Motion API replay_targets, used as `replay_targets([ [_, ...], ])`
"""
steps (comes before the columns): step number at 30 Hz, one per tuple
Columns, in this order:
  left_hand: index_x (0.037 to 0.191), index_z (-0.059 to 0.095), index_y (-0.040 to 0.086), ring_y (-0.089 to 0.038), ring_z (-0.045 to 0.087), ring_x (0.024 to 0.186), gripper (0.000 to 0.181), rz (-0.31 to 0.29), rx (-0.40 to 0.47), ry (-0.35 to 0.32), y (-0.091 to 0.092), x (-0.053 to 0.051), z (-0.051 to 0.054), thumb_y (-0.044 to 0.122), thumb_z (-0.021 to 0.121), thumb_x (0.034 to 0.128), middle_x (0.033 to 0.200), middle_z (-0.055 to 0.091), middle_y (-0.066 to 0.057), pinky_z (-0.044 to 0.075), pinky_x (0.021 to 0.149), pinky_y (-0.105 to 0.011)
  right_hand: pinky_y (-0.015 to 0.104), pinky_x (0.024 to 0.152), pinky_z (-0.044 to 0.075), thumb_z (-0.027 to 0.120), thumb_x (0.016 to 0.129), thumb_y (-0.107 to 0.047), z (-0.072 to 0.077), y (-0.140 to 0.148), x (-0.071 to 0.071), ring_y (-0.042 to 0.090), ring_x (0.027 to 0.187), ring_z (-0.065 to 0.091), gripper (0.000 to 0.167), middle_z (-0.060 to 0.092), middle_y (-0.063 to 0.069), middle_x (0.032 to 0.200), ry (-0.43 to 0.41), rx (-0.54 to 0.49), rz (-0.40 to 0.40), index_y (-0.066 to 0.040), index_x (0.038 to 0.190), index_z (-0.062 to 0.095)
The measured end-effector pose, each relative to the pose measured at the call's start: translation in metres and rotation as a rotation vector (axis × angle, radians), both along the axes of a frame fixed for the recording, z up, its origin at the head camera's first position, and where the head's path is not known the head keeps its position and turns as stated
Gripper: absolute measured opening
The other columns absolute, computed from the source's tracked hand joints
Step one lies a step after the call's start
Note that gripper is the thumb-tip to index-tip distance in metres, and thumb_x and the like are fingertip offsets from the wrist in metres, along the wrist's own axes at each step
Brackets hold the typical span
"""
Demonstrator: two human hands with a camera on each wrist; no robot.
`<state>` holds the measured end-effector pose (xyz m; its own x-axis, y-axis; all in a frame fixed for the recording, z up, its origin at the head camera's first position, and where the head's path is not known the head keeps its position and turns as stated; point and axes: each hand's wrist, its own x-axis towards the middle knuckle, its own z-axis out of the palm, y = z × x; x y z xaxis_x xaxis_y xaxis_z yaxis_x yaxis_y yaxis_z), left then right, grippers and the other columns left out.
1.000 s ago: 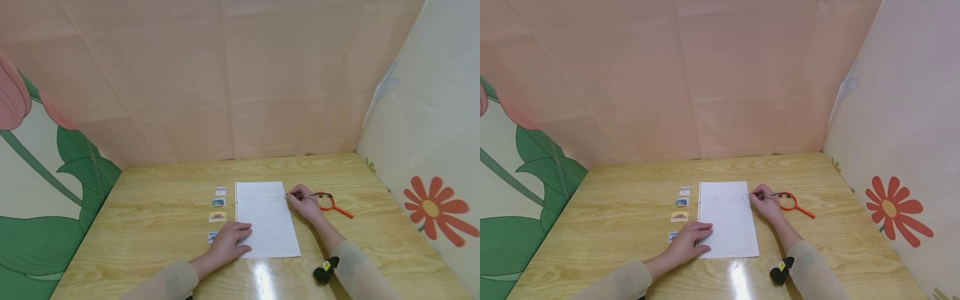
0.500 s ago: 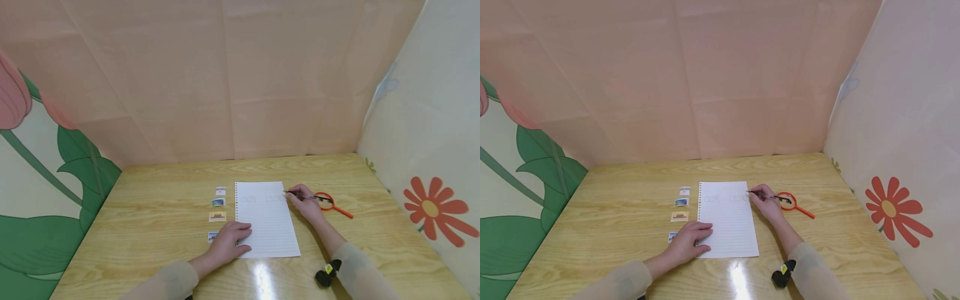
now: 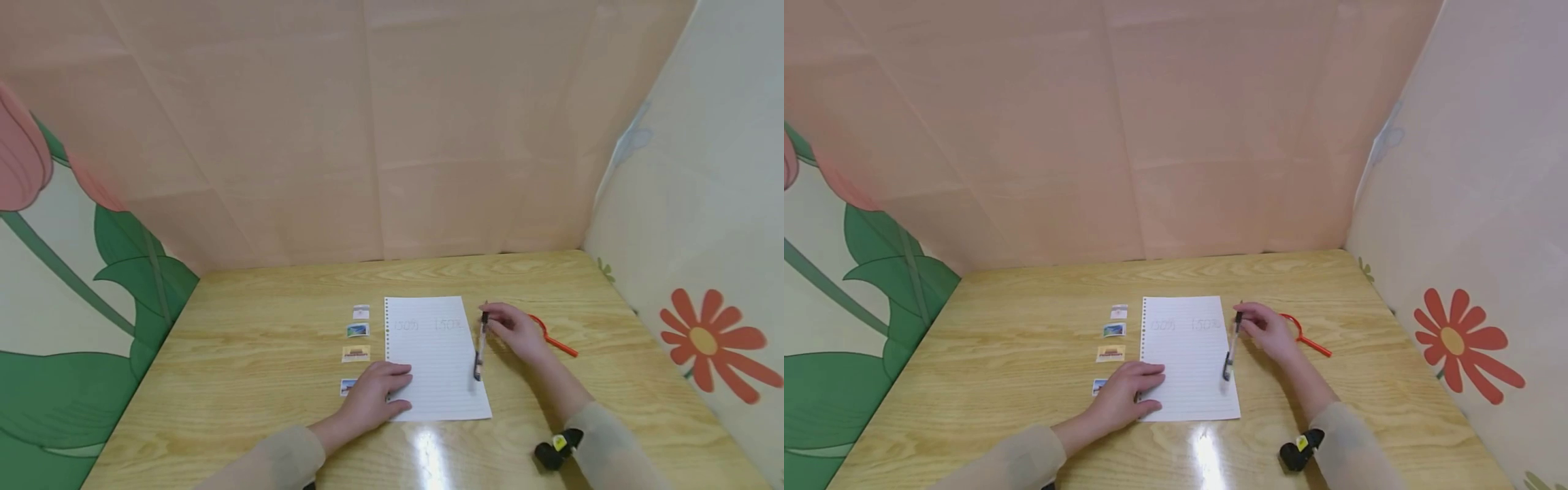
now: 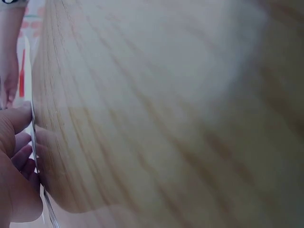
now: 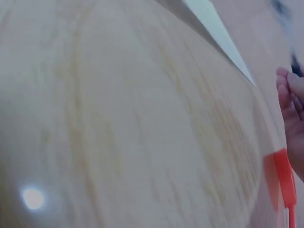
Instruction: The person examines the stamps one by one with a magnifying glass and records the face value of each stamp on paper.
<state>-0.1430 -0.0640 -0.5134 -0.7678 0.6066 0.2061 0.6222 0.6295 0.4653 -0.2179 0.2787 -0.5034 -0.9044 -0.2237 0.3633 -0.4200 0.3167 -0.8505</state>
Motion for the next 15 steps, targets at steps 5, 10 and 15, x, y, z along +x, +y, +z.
replay_targets([
  [5, 0.129, 0.066, 0.009, -0.02, 0.05, 0.126, 0.049, 0.01, -0.02, -0.02, 0.001, 0.0, 0.002, 0.031, 0.077, 0.0865, 0.139, 0.058, -0.002, 0.037, 0.11, -0.035, 0.027, 0.082, 0.057, 0.054, 0.102, -0.007, -0.008, 0.013, -0.002, 0.012, 0.093, 0.067, 0.035, 0.067, 0.012, 0.106, -0.222, -0.225, 0.014, 0.013, 0.131, 0.051],
  [10, 0.128, 0.066, 0.008, -0.021, 0.051, 0.126, 0.048, 0.001, -0.004, -0.004, 0.001, 0.001, 0.002, 0.029, 0.078, 0.0861, 0.138, 0.058, -0.003, 0.038, 0.109, -0.036, 0.03, 0.084, 0.057, 0.053, 0.102, -0.008, -0.006, 0.013, 0.0, 0.015, 0.092, 0.067, 0.027, 0.065, 0.005, 0.104, -0.22, -0.451, 0.029, 0.01, 0.123, 0.052],
  [15, 0.127, 0.067, 0.006, -0.023, 0.052, 0.124, 0.048, -0.013, 0.017, 0.018, 0.0, 0.001, 0.001, 0.027, 0.079, 0.0854, 0.137, 0.059, -0.005, 0.039, 0.108, -0.037, 0.027, 0.073, 0.059, 0.06, 0.097, 0.0, -0.001, 0.013, -0.002, 0.01, 0.082, 0.064, 0.018, 0.063, 0.0, 0.094, -0.165, -0.464, -0.057, 0.005, 0.113, 0.054],
])
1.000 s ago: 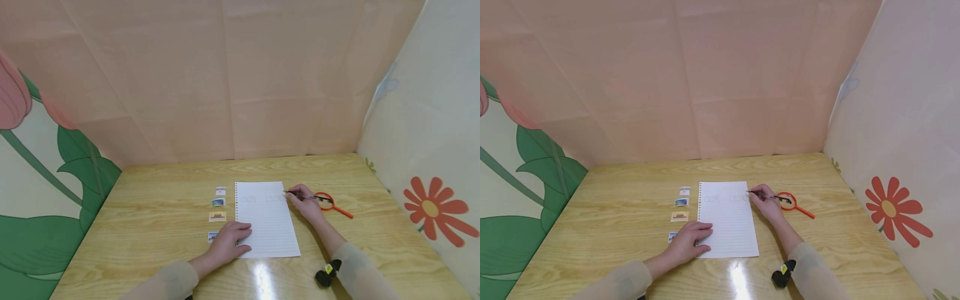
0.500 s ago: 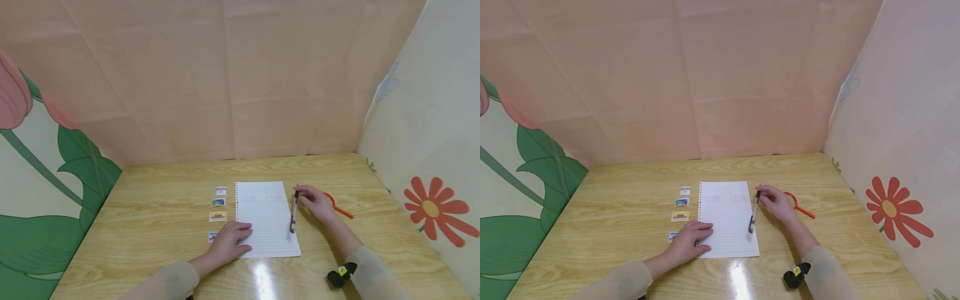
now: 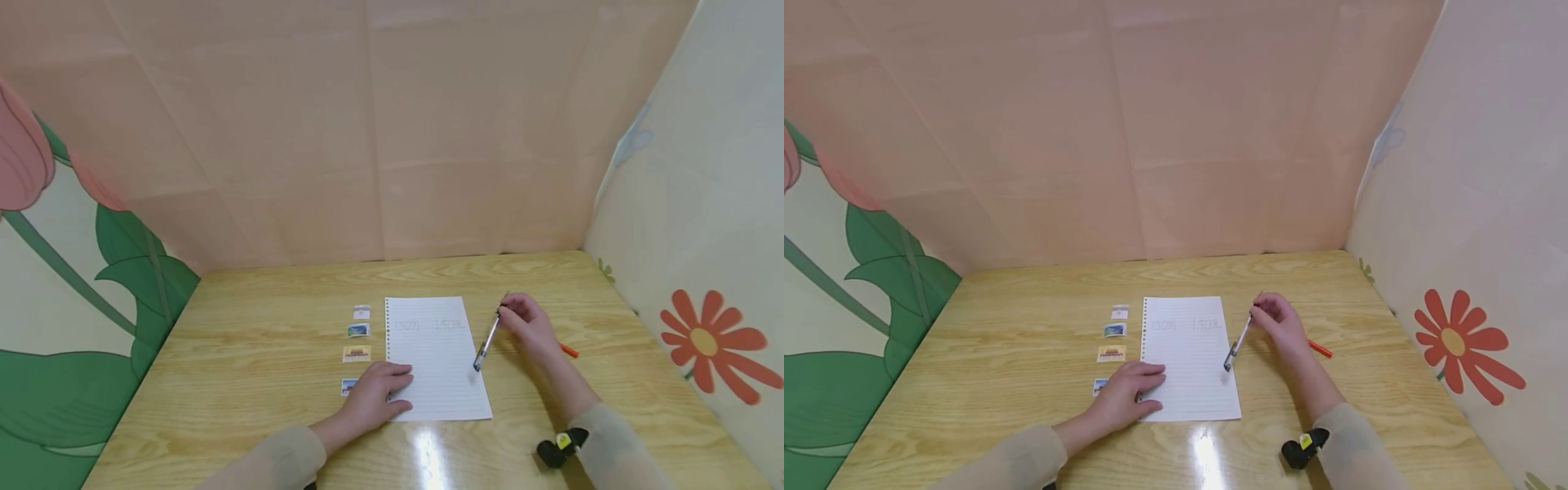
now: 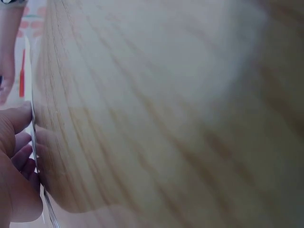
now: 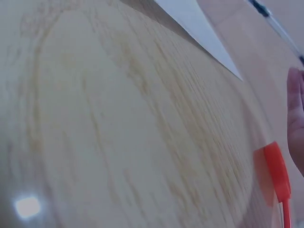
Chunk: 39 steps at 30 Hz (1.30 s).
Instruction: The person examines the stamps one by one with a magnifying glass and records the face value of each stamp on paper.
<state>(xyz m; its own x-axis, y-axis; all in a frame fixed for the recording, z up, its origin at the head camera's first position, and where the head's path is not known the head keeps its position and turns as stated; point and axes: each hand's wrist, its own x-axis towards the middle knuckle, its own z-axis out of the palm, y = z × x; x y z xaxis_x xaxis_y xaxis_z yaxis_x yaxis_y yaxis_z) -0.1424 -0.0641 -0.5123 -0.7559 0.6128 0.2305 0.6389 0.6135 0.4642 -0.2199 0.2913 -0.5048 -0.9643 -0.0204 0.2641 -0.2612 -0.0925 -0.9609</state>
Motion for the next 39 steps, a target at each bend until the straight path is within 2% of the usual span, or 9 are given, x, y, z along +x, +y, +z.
replay_targets([
  [5, 0.127, 0.067, 0.006, -0.022, 0.052, 0.124, 0.048, -0.001, -0.004, 0.006, 0.0, 0.0, -0.001, 0.027, 0.079, 0.0853, 0.137, 0.06, -0.004, 0.039, 0.108, -0.036, 0.021, 0.065, 0.057, 0.058, 0.097, 0.004, 0.002, 0.006, 0.0, 0.009, 0.076, 0.063, 0.02, 0.059, -0.001, 0.094, 0.006, 0.036, -0.022, 0.006, 0.115, 0.05],
  [8, 0.128, 0.067, 0.007, -0.022, 0.052, 0.125, 0.048, 0.006, -0.01, -0.003, 0.0, 0.0, -0.001, 0.029, 0.078, 0.0857, 0.137, 0.059, -0.003, 0.039, 0.109, -0.036, 0.018, 0.058, 0.055, 0.057, 0.097, 0.003, 0.004, 0.013, 0.001, 0.009, 0.07, 0.062, 0.022, 0.058, 0.0, 0.093, -0.003, 0.042, -0.031, 0.002, 0.118, 0.049],
  [12, 0.129, 0.066, 0.008, -0.021, 0.051, 0.126, 0.049, 0.014, -0.017, -0.02, 0.001, -0.001, -0.001, 0.031, 0.077, 0.0864, 0.139, 0.058, -0.002, 0.038, 0.11, -0.035, 0.015, 0.051, 0.049, 0.06, 0.096, 0.001, 0.007, 0.025, 0.002, 0.005, 0.067, 0.058, 0.027, 0.061, -0.003, 0.092, -0.013, 0.101, -0.1, 0.0, 0.122, 0.052],
  [18, 0.129, 0.066, 0.008, -0.021, 0.051, 0.126, 0.049, 0.009, -0.018, -0.016, 0.001, -0.001, -0.001, 0.031, 0.077, 0.0864, 0.139, 0.058, -0.003, 0.038, 0.109, -0.035, 0.013, 0.058, 0.05, 0.068, 0.093, -0.006, 0.011, 0.055, 0.004, 0.002, 0.074, 0.056, 0.031, 0.061, -0.01, 0.089, -0.038, 0.299, -0.286, 0.002, 0.122, 0.062],
  [22, 0.128, 0.066, 0.007, -0.022, 0.051, 0.125, 0.049, 0.004, -0.01, -0.006, 0.0, -0.001, -0.002, 0.03, 0.078, 0.0862, 0.138, 0.058, -0.004, 0.039, 0.109, -0.036, 0.011, 0.058, 0.046, 0.069, 0.092, -0.009, 0.008, 0.083, 0.006, 0.0, 0.075, 0.056, 0.03, 0.062, -0.014, 0.087, -0.026, 0.451, -0.354, 0.003, 0.12, 0.064],
  [27, 0.128, 0.066, 0.007, -0.022, 0.051, 0.126, 0.049, 0.006, -0.013, -0.006, 0.0, -0.001, -0.001, 0.03, 0.078, 0.0859, 0.138, 0.058, -0.003, 0.039, 0.109, -0.036, 0.011, 0.059, 0.045, 0.07, 0.092, -0.013, 0.003, 0.114, 0.013, -0.001, 0.075, 0.054, 0.032, 0.061, -0.015, 0.086, -0.02, 0.627, -0.408, 0.004, 0.119, 0.064],
  [32, 0.129, 0.065, 0.009, -0.02, 0.05, 0.127, 0.049, 0.017, -0.029, -0.035, 0.001, -0.001, -0.001, 0.031, 0.077, 0.0869, 0.14, 0.057, -0.001, 0.037, 0.11, -0.034, 0.012, 0.058, 0.043, 0.071, 0.091, -0.011, -0.005, 0.131, 0.019, -0.002, 0.073, 0.051, 0.03, 0.062, -0.002, 0.088, -0.025, 0.806, -0.442, 0.001, 0.118, 0.066],
  [35, 0.129, 0.066, 0.009, -0.02, 0.05, 0.127, 0.049, 0.02, -0.031, -0.041, 0.001, -0.001, 0.0, 0.031, 0.077, 0.0867, 0.14, 0.057, -0.001, 0.037, 0.11, -0.034, 0.013, 0.057, 0.041, 0.072, 0.089, -0.008, -0.011, 0.136, 0.019, -0.003, 0.069, 0.049, 0.028, 0.062, 0.007, 0.086, -0.006, 0.883, -0.45, 0.002, 0.115, 0.067],
  [39, 0.129, 0.066, 0.009, -0.02, 0.05, 0.127, 0.049, 0.02, -0.027, -0.044, 0.001, -0.001, 0.0, 0.031, 0.077, 0.0864, 0.139, 0.058, -0.001, 0.038, 0.11, -0.034, 0.015, 0.057, 0.039, 0.074, 0.086, -0.007, -0.017, 0.14, 0.018, -0.005, 0.067, 0.048, 0.027, 0.064, 0.009, 0.083, 0.034, 0.936, -0.468, 0.0, 0.111, 0.07],
])
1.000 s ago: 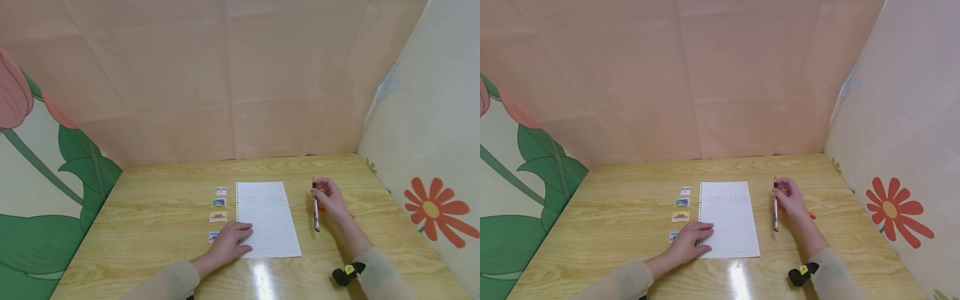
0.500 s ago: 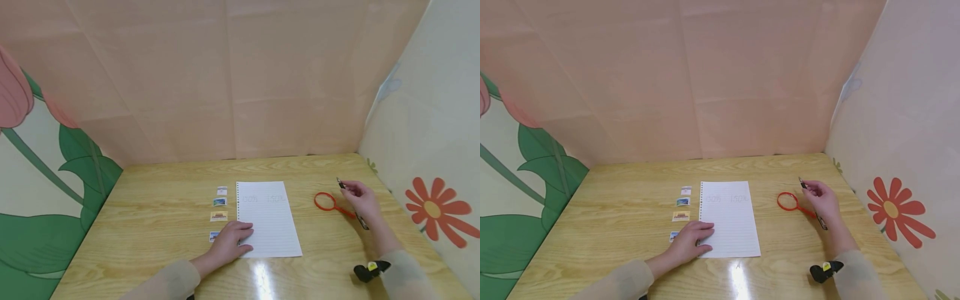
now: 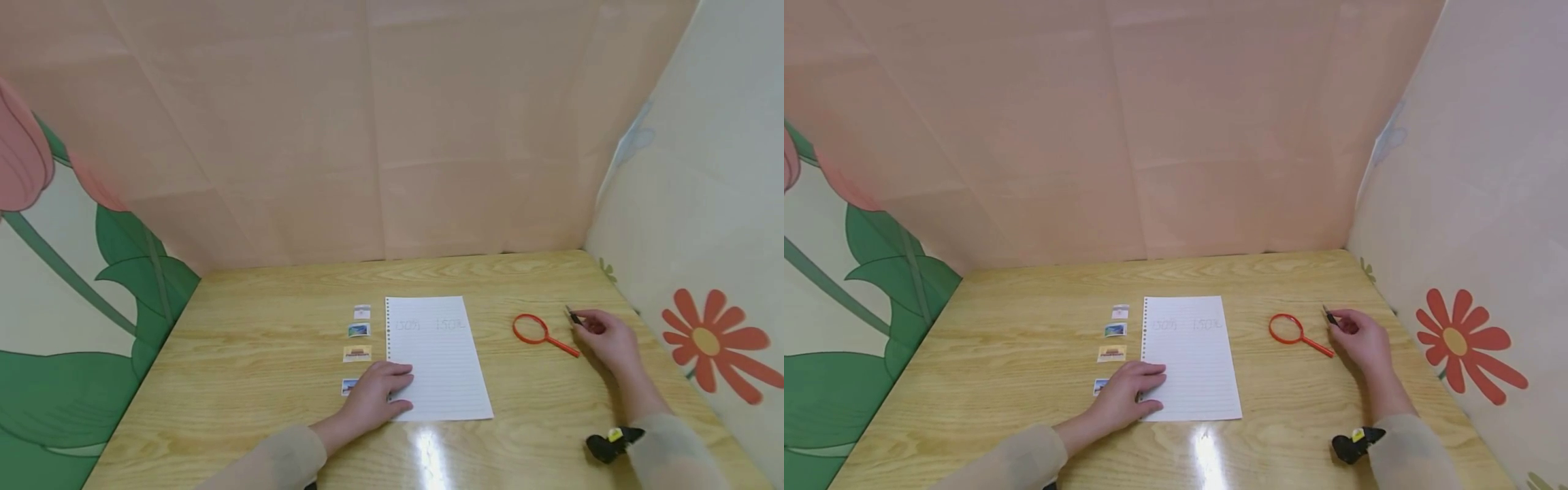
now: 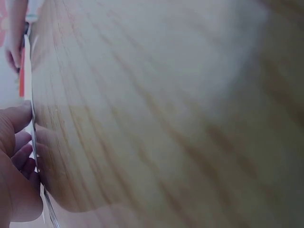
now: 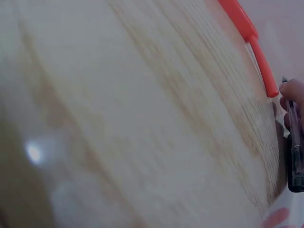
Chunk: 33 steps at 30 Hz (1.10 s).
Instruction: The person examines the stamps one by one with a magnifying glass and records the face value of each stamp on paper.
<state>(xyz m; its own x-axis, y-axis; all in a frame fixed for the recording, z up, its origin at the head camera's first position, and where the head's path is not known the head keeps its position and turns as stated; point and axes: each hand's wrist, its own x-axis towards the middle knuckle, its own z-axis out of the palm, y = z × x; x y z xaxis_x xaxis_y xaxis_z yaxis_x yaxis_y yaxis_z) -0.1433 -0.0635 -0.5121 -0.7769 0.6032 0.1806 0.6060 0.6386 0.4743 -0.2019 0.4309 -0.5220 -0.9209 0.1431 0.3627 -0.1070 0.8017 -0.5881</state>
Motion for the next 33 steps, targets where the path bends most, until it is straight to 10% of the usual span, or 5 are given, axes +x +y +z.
replay_targets([
  [21, 0.126, 0.068, 0.01, -0.019, 0.052, 0.123, 0.049, -0.002, -0.058, 0.044, 0.001, -0.002, 0.003, 0.033, 0.079, 0.0841, 0.135, 0.06, 0.0, 0.039, 0.109, -0.033, 0.047, 0.065, 0.048, 0.075, 0.088, -0.013, 0.008, 0.0, 0.003, 0.038, 0.081, 0.06, 0.039, 0.065, 0.022, 0.093, 0.038, 0.143, 0.07, 0.003, 0.121, 0.065],
  [33, 0.118, 0.073, 0.011, -0.017, 0.055, 0.119, 0.038, -0.034, -0.09, 0.025, 0.004, -0.012, 0.013, 0.031, 0.078, 0.0855, 0.127, 0.064, 0.002, 0.042, 0.105, -0.03, 0.017, 0.066, 0.048, 0.085, 0.073, -0.003, 0.02, -0.023, 0.008, 0.027, 0.075, 0.064, 0.032, 0.073, 0.012, 0.088, 0.205, 0.183, 0.257, 0.001, 0.103, 0.075],
])
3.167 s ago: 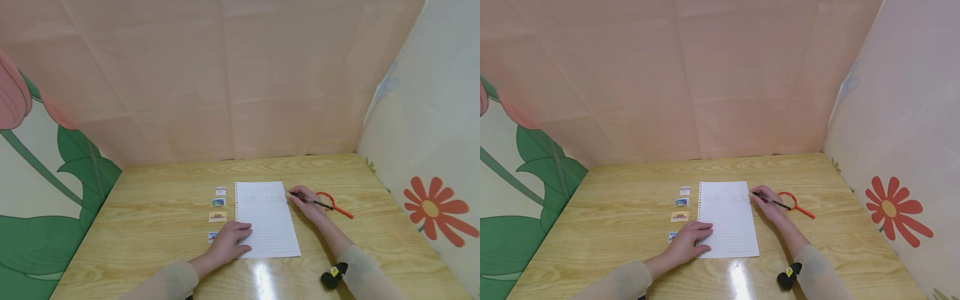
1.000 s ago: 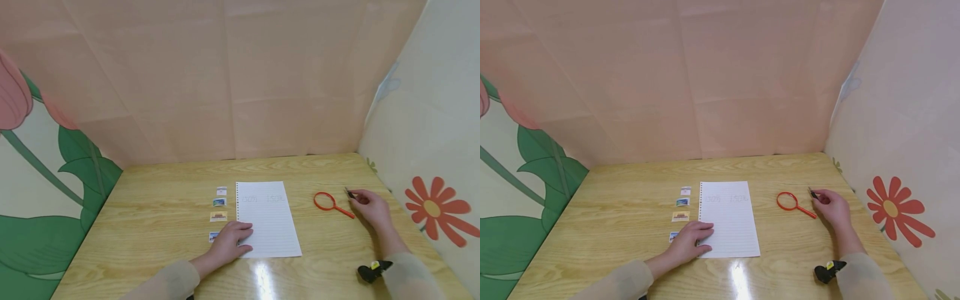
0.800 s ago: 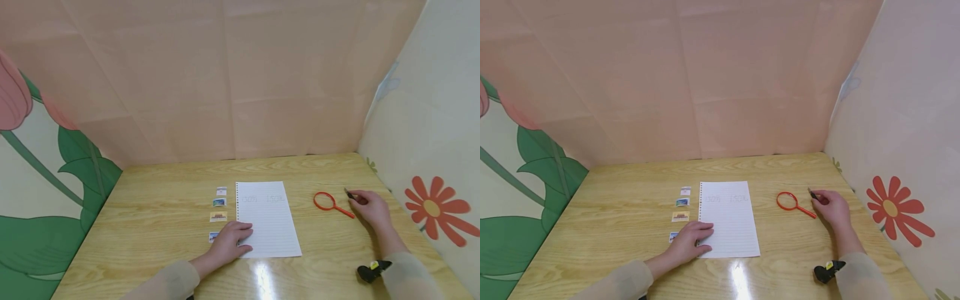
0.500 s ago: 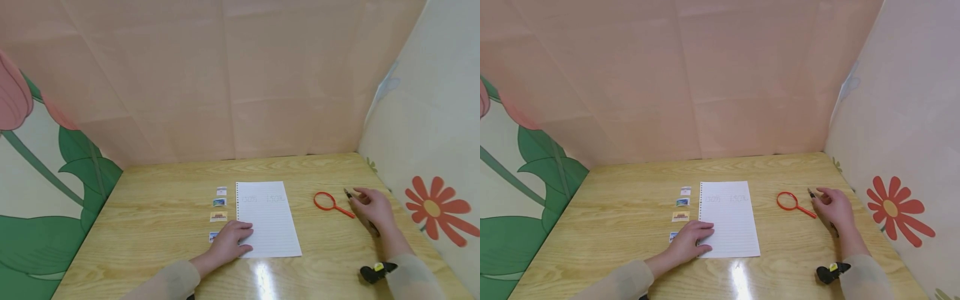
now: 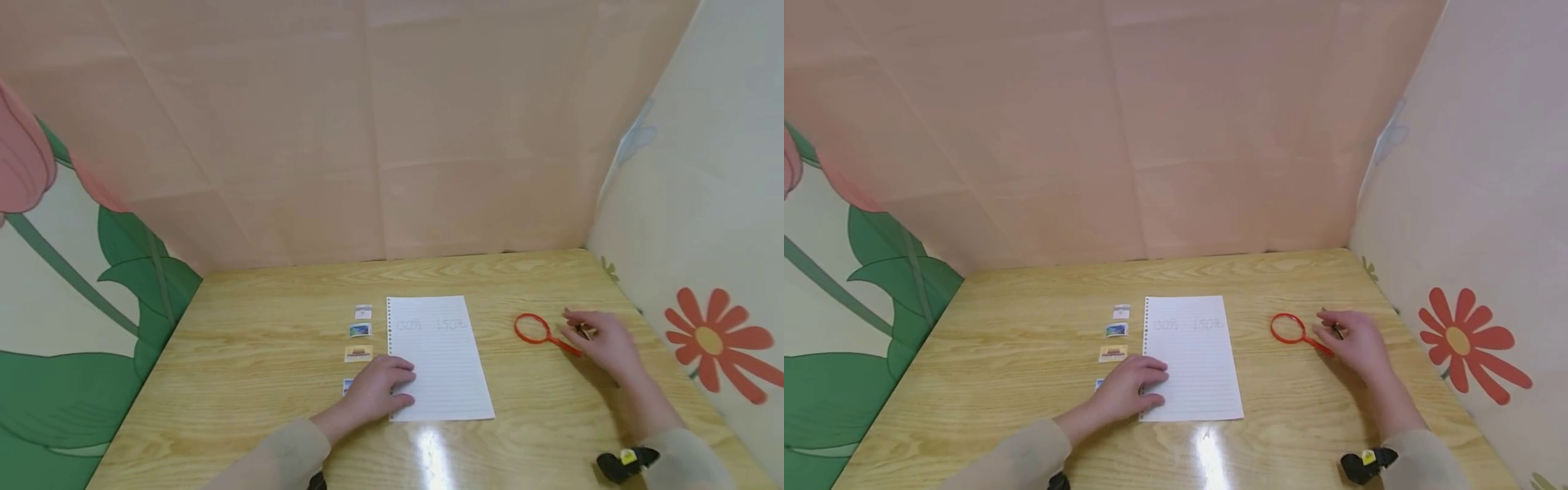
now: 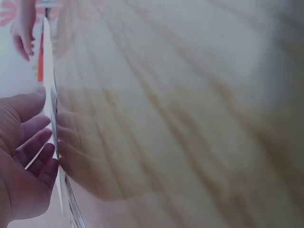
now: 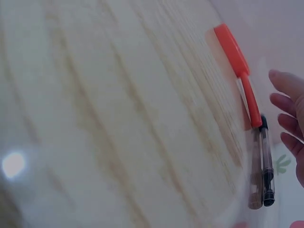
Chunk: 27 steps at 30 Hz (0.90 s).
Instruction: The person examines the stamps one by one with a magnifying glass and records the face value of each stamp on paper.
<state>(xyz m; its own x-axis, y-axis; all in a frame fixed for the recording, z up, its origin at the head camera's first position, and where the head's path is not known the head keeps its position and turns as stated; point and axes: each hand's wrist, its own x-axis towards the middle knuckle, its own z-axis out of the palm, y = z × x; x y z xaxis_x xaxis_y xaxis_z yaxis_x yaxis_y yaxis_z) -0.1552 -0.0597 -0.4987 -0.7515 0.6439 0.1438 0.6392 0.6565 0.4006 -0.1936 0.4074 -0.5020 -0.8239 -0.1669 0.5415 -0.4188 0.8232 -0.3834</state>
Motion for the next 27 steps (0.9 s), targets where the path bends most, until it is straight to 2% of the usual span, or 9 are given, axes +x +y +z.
replay_targets([
  [4, 0.117, 0.073, 0.01, -0.018, 0.057, 0.117, 0.036, -0.035, 0.021, 0.001, -0.001, -0.005, 0.001, 0.028, 0.077, 0.0868, 0.124, 0.066, 0.0, 0.043, 0.104, -0.031, 0.011, 0.073, 0.041, 0.087, 0.072, -0.006, -0.001, -0.007, 0.005, 0.027, 0.083, 0.063, 0.033, 0.073, 0.017, 0.097, -0.043, -0.016, -0.008, 0.001, 0.102, 0.075],
  [7, 0.12, 0.071, 0.008, -0.02, 0.059, 0.116, 0.036, -0.048, 0.094, -0.023, -0.004, -0.009, 0.003, 0.023, 0.076, 0.0875, 0.122, 0.067, -0.003, 0.043, 0.104, -0.034, 0.005, 0.076, 0.039, 0.086, 0.074, -0.007, -0.003, -0.012, 0.009, 0.027, 0.088, 0.064, 0.036, 0.072, 0.019, 0.1, -0.098, -0.044, -0.02, 0.002, 0.106, 0.074],
  [9, 0.122, 0.07, 0.008, -0.021, 0.06, 0.115, 0.036, -0.032, 0.156, -0.052, -0.007, -0.012, 0.004, 0.022, 0.075, 0.0887, 0.121, 0.068, -0.003, 0.045, 0.103, -0.036, 0.004, 0.074, 0.041, 0.086, 0.074, -0.006, -0.004, -0.016, 0.011, 0.023, 0.084, 0.066, 0.038, 0.071, 0.017, 0.096, -0.12, -0.058, -0.008, 0.004, 0.108, 0.073],
  [13, 0.124, 0.069, 0.01, -0.021, 0.06, 0.113, 0.036, 0.06, 0.252, -0.101, -0.016, -0.018, 0.006, 0.022, 0.074, 0.0905, 0.122, 0.068, -0.003, 0.048, 0.1, -0.039, 0.006, 0.069, 0.044, 0.088, 0.072, -0.007, -0.007, -0.02, 0.011, 0.016, 0.077, 0.067, 0.042, 0.072, 0.012, 0.09, -0.124, -0.048, 0.012, 0.004, 0.109, 0.072],
  [16, 0.124, 0.069, 0.007, -0.024, 0.064, 0.107, 0.036, 0.118, 0.323, -0.101, -0.024, -0.026, 0.008, 0.018, 0.074, 0.0902, 0.119, 0.069, -0.006, 0.052, 0.094, -0.041, 0.008, 0.07, 0.044, 0.089, 0.071, -0.01, -0.009, -0.022, 0.01, 0.017, 0.078, 0.066, 0.046, 0.073, 0.01, 0.089, -0.118, -0.031, -0.002, 0.004, 0.111, 0.071],
  [20, 0.122, 0.069, 0.002, -0.027, 0.065, 0.102, 0.036, 0.204, 0.389, -0.078, -0.038, -0.038, 0.009, 0.013, 0.076, 0.0882, 0.116, 0.069, -0.01, 0.055, 0.089, -0.043, 0.021, 0.072, 0.044, 0.089, 0.071, -0.014, -0.01, -0.023, 0.011, 0.026, 0.083, 0.064, 0.049, 0.071, 0.013, 0.092, -0.117, -0.005, -0.044, 0.004, 0.112, 0.071],
  [24, 0.122, 0.068, 0.001, -0.03, 0.063, 0.107, 0.039, 0.295, 0.432, -0.079, -0.052, -0.051, 0.006, 0.013, 0.078, 0.0861, 0.116, 0.068, -0.012, 0.051, 0.095, -0.046, 0.036, 0.072, 0.044, 0.089, 0.071, -0.015, -0.013, -0.025, 0.012, 0.033, 0.085, 0.061, 0.05, 0.067, 0.017, 0.095, -0.122, 0.005, -0.075, 0.005, 0.114, 0.07],
  [27, 0.123, 0.067, 0.0, -0.032, 0.062, 0.108, 0.041, 0.348, 0.448, -0.091, -0.063, -0.061, 0.001, 0.011, 0.078, 0.085, 0.116, 0.068, -0.015, 0.049, 0.098, -0.048, 0.043, 0.073, 0.044, 0.088, 0.072, -0.013, -0.015, -0.026, 0.012, 0.035, 0.086, 0.06, 0.049, 0.065, 0.019, 0.096, -0.128, -0.005, -0.088, 0.005, 0.114, 0.07],
])
